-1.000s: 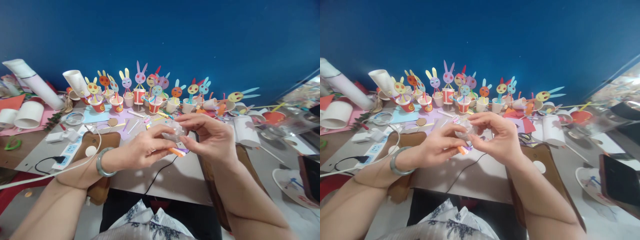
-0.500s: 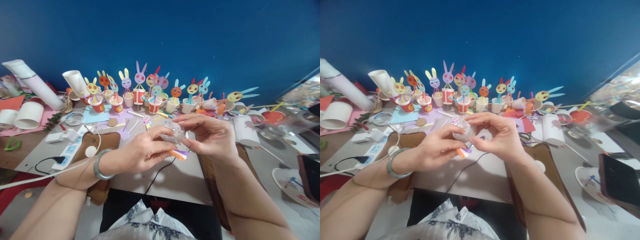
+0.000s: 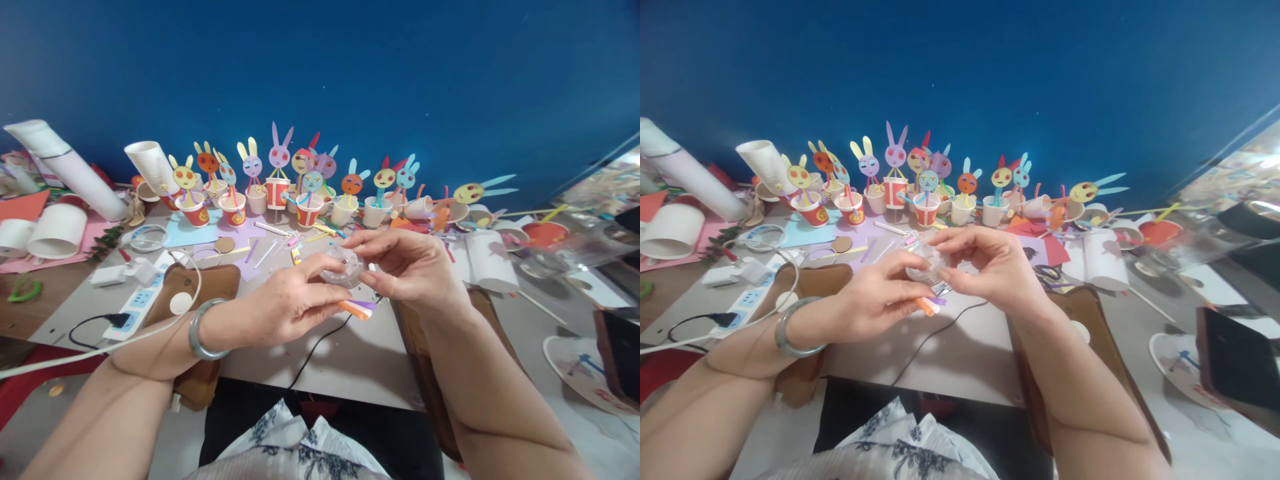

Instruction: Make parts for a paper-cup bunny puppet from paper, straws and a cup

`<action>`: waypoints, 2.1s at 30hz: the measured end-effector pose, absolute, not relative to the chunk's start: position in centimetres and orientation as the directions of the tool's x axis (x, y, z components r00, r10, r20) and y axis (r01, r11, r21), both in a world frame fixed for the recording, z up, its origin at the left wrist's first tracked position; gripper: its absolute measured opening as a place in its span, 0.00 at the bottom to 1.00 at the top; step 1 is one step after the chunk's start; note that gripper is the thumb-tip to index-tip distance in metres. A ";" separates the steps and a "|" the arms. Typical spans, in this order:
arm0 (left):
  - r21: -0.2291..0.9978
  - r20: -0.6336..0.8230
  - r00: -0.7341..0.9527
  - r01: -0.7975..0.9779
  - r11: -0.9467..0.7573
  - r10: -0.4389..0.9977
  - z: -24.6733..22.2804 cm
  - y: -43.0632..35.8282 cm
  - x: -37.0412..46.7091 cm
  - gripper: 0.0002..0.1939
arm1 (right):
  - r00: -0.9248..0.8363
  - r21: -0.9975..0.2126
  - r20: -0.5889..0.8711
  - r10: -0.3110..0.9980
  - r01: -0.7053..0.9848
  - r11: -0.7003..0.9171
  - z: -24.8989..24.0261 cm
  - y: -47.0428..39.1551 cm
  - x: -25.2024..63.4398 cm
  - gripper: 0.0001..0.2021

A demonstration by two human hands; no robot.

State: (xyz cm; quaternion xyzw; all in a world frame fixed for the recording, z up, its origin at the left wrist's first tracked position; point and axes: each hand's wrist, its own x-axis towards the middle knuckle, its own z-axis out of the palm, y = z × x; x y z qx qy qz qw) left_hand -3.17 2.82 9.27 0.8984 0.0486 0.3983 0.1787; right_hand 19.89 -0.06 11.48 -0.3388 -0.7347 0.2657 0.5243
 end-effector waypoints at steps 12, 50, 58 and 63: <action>0.345 0.752 0.601 -0.010 -0.939 0.270 10.1 2.7 -3.3 0.08 | -0.156 -0.744 0.610 0.777 0.225 0.629 11.7 -0.3 19.3 0.12; 0.454 0.757 0.517 0.025 -0.891 0.400 9.4 3.0 -2.7 0.08 | 0.069 -0.747 0.628 0.775 0.334 0.575 10.3 -0.3 18.0 0.13; 0.544 0.709 0.556 -0.042 -0.838 0.433 9.6 2.9 -2.7 0.07 | -0.052 -0.880 0.456 0.888 0.123 0.459 10.7 0.1 19.1 0.13; 0.556 0.694 0.564 -0.026 -0.831 0.447 9.6 2.8 -2.9 0.07 | -0.085 -0.922 0.382 0.920 0.036 0.386 10.8 0.4 19.1 0.12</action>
